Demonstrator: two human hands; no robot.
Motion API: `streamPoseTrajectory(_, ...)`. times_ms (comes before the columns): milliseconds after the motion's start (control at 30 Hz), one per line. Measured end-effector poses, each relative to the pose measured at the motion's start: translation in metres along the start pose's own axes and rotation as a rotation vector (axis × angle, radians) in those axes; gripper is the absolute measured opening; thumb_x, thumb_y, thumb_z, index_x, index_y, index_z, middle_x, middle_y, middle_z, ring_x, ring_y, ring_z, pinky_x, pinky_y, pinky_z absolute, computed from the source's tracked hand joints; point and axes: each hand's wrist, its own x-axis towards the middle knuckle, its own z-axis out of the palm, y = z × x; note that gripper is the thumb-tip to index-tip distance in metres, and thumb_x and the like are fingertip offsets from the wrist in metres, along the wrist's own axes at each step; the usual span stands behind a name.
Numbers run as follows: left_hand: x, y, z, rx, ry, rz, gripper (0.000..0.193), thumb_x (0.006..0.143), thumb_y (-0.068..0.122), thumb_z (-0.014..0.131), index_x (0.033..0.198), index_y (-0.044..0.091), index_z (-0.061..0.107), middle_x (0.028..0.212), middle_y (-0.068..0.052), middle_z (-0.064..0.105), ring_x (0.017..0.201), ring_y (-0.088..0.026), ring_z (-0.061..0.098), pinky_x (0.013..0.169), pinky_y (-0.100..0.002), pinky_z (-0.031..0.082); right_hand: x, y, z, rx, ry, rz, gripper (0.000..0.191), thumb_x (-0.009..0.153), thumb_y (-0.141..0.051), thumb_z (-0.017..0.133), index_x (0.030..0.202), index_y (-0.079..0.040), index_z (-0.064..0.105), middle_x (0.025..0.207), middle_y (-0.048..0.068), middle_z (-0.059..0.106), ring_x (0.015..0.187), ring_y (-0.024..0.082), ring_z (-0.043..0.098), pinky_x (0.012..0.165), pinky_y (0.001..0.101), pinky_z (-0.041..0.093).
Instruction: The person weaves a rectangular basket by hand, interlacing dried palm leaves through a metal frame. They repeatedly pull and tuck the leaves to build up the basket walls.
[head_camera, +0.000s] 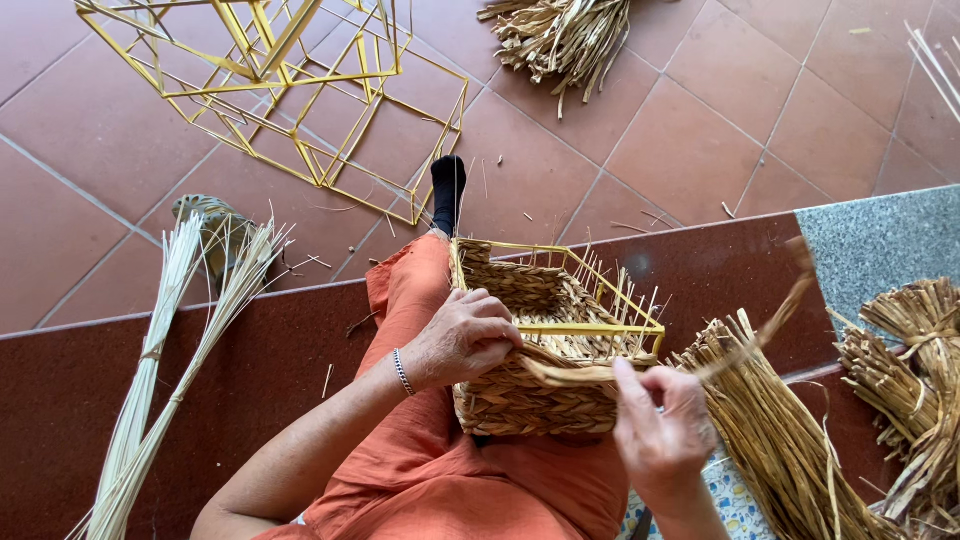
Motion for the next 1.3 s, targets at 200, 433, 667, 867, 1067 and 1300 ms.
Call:
streamPoseTrajectory(200, -0.001, -0.004, 0.000, -0.003, -0.019, -0.012, 0.017, 0.080, 0.011, 0.076, 0.095, 0.019, 0.078, 0.098, 0.003, 0.070, 0.097, -0.018, 0.062, 0.086, -0.035, 0.043, 0.018, -0.039, 0.059, 0.435, 0.207, -0.149, 0.026, 0.089, 0.002, 0.075, 0.114, -0.008, 0.073, 0.112, 0.013, 0.065, 0.104, 0.025, 0.073, 0.080, 0.0269, 0.061)
streamPoseTrajectory(433, -0.003, -0.014, -0.002, -0.077, -0.060, 0.008, 0.019, 0.081, 0.014, 0.079, 0.099, 0.017, 0.078, 0.104, 0.002, 0.073, 0.098, -0.017, 0.066, 0.089, -0.034, 0.043, 0.035, -0.064, 0.068, 0.483, 0.141, -0.056, 0.026, 0.086, 0.006, 0.073, 0.110, -0.003, 0.074, 0.113, 0.011, 0.072, 0.109, 0.031, 0.073, 0.095, 0.0395, 0.062)
streamPoseTrajectory(667, 0.009, -0.037, -0.014, -0.383, -0.196, -0.313, 0.020, 0.092, 0.017, 0.066, 0.108, 0.010, 0.075, 0.097, -0.005, 0.079, 0.091, -0.021, 0.077, 0.085, -0.031, 0.060, 0.030, -0.064, 0.067, 0.352, 0.089, -0.056, 0.022, 0.090, -0.009, 0.073, 0.111, -0.007, 0.074, 0.115, 0.007, 0.074, 0.103, 0.027, 0.068, 0.093, 0.0388, 0.056)
streamPoseTrajectory(867, 0.046, -0.059, -0.009, -0.074, -0.531, -0.228, 0.015, 0.083, 0.014, 0.074, 0.095, 0.011, 0.082, 0.086, -0.007, 0.080, 0.075, -0.016, 0.074, 0.071, -0.030, 0.057, 0.022, -0.057, 0.073, 0.343, 0.082, -0.115, 0.024, 0.091, -0.013, 0.071, 0.113, -0.006, 0.070, 0.115, 0.008, 0.073, 0.103, 0.027, 0.068, 0.094, 0.0399, 0.055)
streamPoseTrajectory(1067, 0.051, -0.084, 0.008, -0.440, -0.748, -0.300, 0.024, 0.082, 0.004, 0.075, 0.106, 0.008, 0.080, 0.094, -0.006, 0.081, 0.083, -0.011, 0.073, 0.075, -0.027, 0.061, 0.011, -0.052, 0.079, 0.331, 0.039, -0.108, 0.025, 0.090, -0.018, 0.074, 0.111, -0.008, 0.063, 0.116, 0.008, 0.074, 0.103, 0.027, 0.064, 0.090, 0.0393, 0.052)
streamPoseTrajectory(1300, 0.040, -0.105, 0.021, -0.788, -0.754, -0.414, 0.034, 0.088, -0.002, 0.073, 0.121, 0.002, 0.074, 0.109, -0.008, 0.079, 0.096, -0.011, 0.074, 0.089, -0.026, 0.062, 0.013, -0.050, 0.083, 0.476, 0.059, 0.074, 0.034, 0.083, -0.012, 0.083, 0.115, -0.013, 0.072, 0.102, 0.004, 0.069, 0.095, 0.021, 0.063, 0.082, 0.0336, 0.054)
